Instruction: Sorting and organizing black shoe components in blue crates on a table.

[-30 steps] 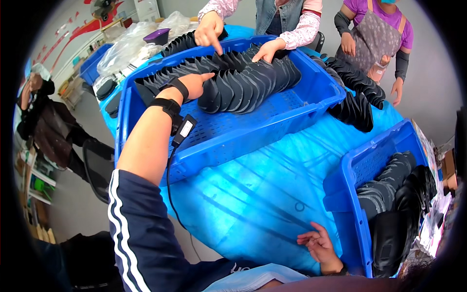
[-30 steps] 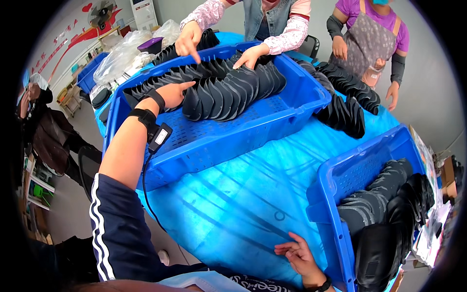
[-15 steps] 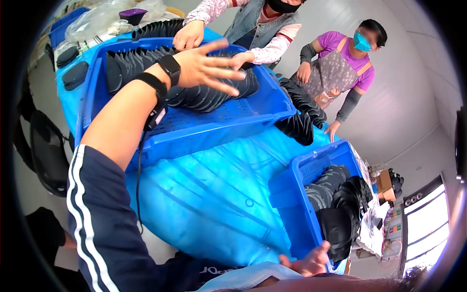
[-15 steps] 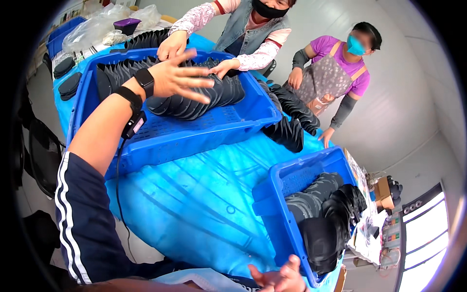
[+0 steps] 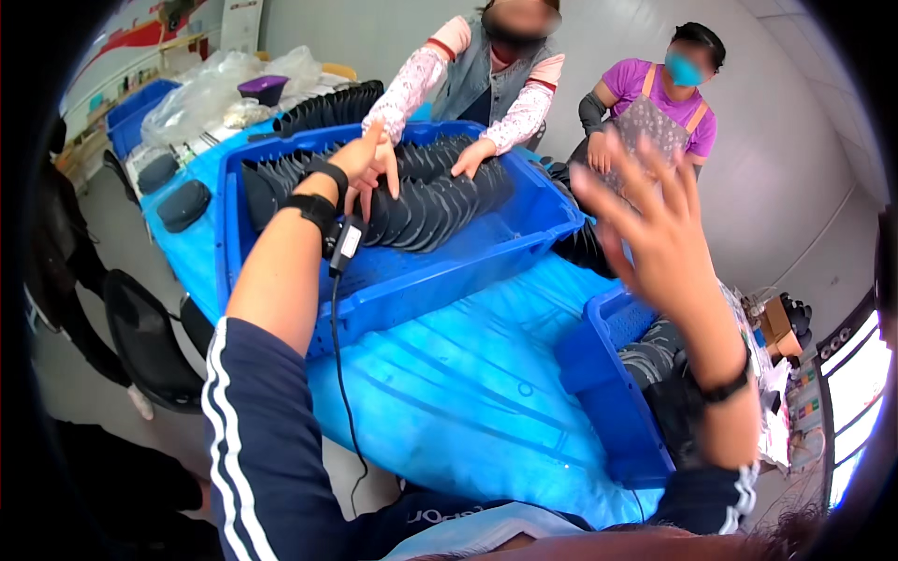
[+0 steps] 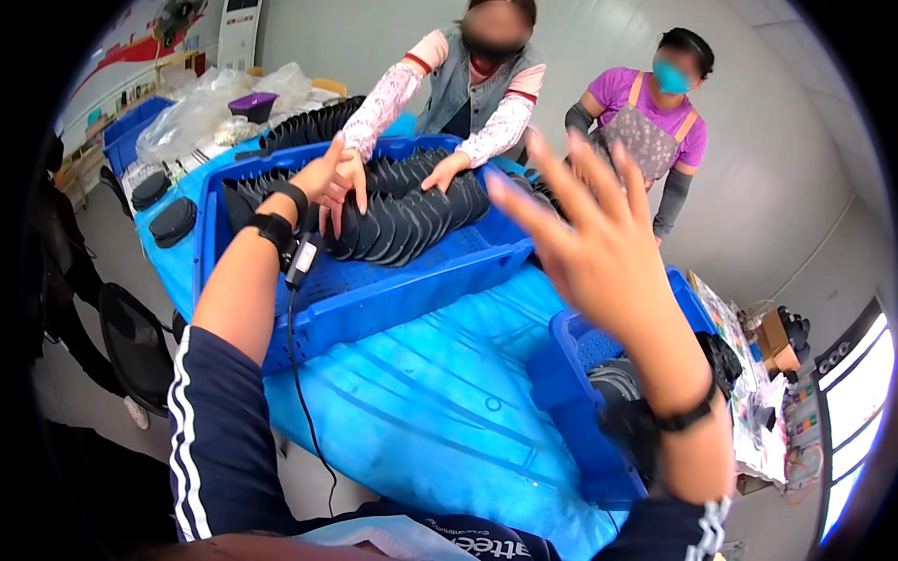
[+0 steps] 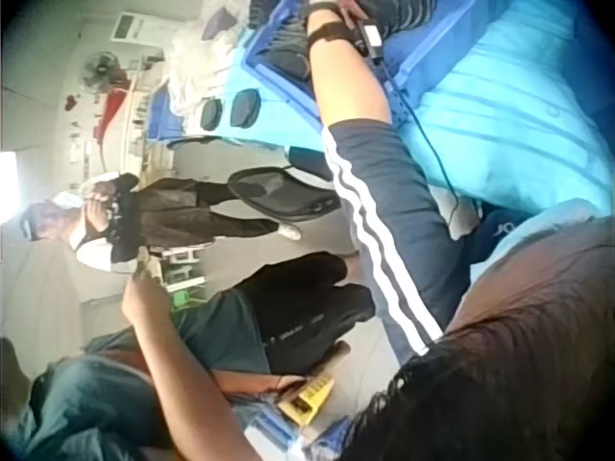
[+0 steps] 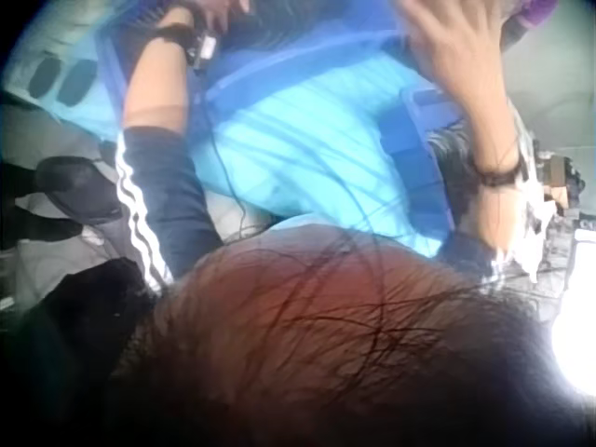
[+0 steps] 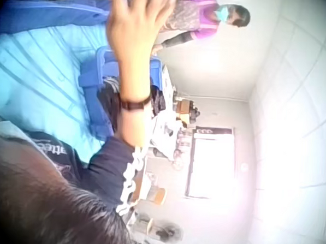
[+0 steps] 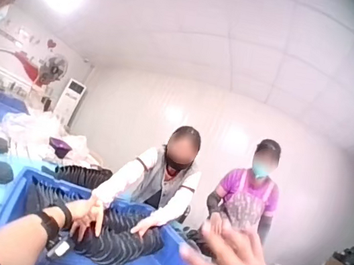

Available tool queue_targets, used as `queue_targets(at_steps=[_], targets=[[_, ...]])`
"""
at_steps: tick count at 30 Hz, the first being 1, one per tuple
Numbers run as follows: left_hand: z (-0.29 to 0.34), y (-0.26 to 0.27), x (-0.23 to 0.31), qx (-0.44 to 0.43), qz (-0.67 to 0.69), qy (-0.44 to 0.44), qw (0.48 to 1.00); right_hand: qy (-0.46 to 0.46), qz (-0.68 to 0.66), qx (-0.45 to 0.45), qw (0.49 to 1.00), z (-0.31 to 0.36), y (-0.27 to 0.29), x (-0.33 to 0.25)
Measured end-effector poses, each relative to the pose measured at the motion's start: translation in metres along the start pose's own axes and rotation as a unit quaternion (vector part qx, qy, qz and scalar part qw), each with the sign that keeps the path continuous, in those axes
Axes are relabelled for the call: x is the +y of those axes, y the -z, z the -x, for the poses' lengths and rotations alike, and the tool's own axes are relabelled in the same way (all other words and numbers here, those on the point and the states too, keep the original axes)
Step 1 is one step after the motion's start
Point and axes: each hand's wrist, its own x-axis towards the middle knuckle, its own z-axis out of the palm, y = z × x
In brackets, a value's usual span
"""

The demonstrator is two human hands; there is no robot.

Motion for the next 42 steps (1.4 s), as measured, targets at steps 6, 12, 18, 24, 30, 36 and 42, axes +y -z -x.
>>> queue_targets(at_steps=[6, 12, 18, 24, 30, 36, 42], targets=[[-0.001, 0.014, -0.025, 0.109, -0.557, -0.116, 0.815, -0.245, -0.189, 0.301, 0.902, -0.075, -0.140, -0.057], [0.013, 0.020, -0.016, 0.115, -0.529, -0.025, 0.840, -0.281, 0.045, -0.002, 0.959, -0.053, -0.188, -0.053], [0.019, 0.034, -0.018, -0.002, -0.490, -0.080, 0.868, -0.483, -0.078, 0.315, 0.813, -0.064, -0.207, -0.009], [0.007, 0.023, -0.018, 0.073, -0.413, -0.047, 0.907, -0.496, -0.310, 0.079, 0.807, -0.052, -0.237, -0.007], [0.028, -0.009, -0.002, 0.145, -0.406, -0.351, 0.831, -0.347, -0.688, -0.106, 0.629, -0.080, -0.270, -0.038], [0.001, -0.048, 0.030, 0.187, 0.256, -0.270, 0.909, -0.348, -0.831, -0.008, 0.433, -0.124, -0.268, -0.042], [0.025, -0.006, -0.013, -0.188, -0.629, -0.031, 0.754, -0.085, -0.419, -0.499, 0.754, -0.101, -0.297, -0.052]])
